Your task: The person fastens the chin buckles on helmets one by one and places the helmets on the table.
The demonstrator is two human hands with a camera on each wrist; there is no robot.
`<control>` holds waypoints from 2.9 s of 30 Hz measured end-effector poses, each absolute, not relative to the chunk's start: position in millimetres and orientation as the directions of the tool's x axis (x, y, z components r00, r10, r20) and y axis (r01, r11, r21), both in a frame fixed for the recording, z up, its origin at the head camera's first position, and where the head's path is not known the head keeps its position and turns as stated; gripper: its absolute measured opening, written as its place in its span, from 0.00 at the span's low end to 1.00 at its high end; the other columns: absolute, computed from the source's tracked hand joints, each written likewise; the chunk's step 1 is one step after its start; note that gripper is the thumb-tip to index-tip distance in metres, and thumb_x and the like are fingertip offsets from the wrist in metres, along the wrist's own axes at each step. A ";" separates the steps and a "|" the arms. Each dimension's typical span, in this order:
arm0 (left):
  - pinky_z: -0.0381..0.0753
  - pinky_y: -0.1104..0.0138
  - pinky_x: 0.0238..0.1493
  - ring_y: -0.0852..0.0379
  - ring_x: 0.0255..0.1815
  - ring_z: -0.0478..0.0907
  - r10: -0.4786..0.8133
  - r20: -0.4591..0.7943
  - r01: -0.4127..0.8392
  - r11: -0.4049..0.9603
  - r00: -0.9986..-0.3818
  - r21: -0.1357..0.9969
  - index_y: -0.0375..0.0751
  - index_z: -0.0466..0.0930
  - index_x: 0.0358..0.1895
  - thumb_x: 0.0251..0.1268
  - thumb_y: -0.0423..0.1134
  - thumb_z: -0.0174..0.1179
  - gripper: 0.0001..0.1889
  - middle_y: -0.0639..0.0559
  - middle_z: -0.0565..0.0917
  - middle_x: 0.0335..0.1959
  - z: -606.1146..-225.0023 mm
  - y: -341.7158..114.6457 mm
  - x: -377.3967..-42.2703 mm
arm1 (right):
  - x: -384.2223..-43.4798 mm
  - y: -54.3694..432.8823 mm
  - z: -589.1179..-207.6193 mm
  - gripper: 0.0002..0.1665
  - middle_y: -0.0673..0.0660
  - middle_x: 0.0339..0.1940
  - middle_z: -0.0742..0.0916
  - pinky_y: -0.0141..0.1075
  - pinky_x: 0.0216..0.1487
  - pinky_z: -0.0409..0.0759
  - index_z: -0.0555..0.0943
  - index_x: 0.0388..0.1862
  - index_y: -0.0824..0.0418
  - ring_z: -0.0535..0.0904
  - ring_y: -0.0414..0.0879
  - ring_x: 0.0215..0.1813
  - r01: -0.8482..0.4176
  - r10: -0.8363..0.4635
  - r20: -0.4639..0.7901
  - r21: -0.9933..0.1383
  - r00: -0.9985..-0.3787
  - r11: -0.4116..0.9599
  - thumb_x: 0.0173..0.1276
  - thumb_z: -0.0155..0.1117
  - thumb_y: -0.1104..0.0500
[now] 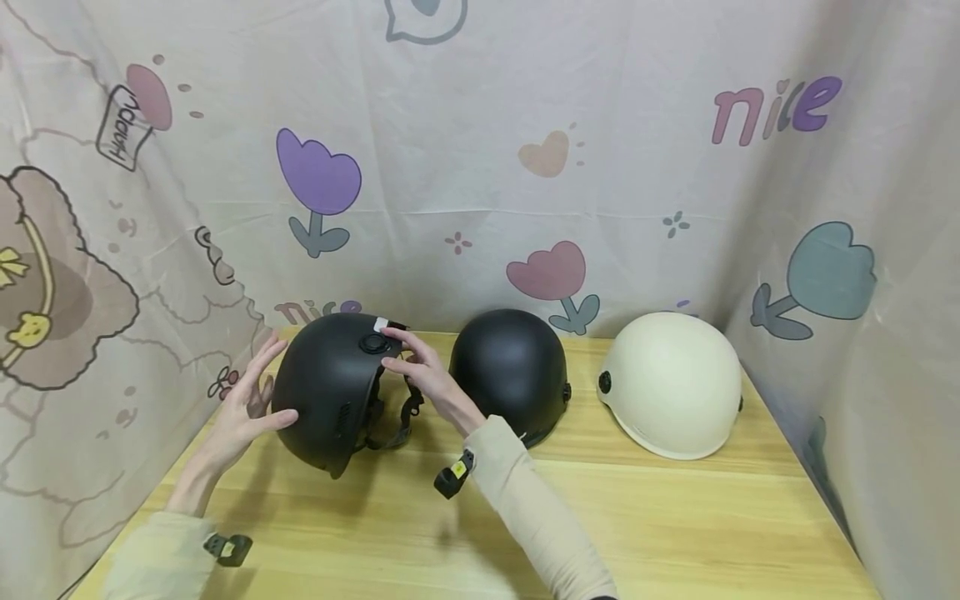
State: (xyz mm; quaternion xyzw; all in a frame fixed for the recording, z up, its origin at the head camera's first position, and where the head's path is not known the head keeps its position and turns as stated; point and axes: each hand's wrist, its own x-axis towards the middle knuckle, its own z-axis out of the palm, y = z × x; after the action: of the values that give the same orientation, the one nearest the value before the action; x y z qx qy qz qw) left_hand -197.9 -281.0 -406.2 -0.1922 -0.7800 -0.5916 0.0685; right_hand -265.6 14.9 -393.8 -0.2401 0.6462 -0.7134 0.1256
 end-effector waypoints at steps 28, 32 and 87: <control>0.48 0.24 0.68 0.38 0.83 0.28 0.216 0.165 0.229 0.315 -0.962 0.921 0.68 0.38 0.82 0.58 0.27 0.69 0.59 0.48 0.33 0.85 -418.0 -289.3 -193.7 | -259.5 21.3 -393.6 0.30 0.56 0.80 0.63 0.45 0.61 0.66 0.67 0.78 0.47 0.65 0.54 0.66 -0.183 -0.451 0.145 -0.982 -0.881 0.042 0.78 0.53 0.55; 0.49 0.23 0.67 0.35 0.83 0.33 0.176 0.158 0.213 0.358 -0.972 0.909 0.69 0.38 0.82 0.59 0.30 0.70 0.58 0.51 0.35 0.85 -418.6 -288.1 -192.0 | -258.0 20.0 -395.8 0.32 0.56 0.84 0.56 0.47 0.66 0.67 0.61 0.80 0.46 0.61 0.54 0.74 -0.135 -0.481 0.117 -0.991 -0.869 0.004 0.80 0.49 0.54; 0.53 0.22 0.64 0.29 0.82 0.40 0.067 0.126 0.141 0.574 -0.990 0.806 0.69 0.45 0.81 0.54 0.48 0.76 0.57 0.48 0.36 0.85 -421.6 -269.6 -201.5 | -265.6 10.4 -473.9 0.58 0.47 0.83 0.54 0.50 0.75 0.68 0.52 0.80 0.34 0.58 0.52 0.78 0.000 -0.451 0.110 -0.972 -0.886 -0.237 0.61 0.76 0.60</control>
State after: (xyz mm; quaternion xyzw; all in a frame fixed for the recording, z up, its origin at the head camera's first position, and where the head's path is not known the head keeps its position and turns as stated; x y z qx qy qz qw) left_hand -201.5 -269.6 -421.6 -0.0586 -0.8863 -0.4576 0.0406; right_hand -265.6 10.4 -473.9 -0.1878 0.5997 -0.7637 0.1477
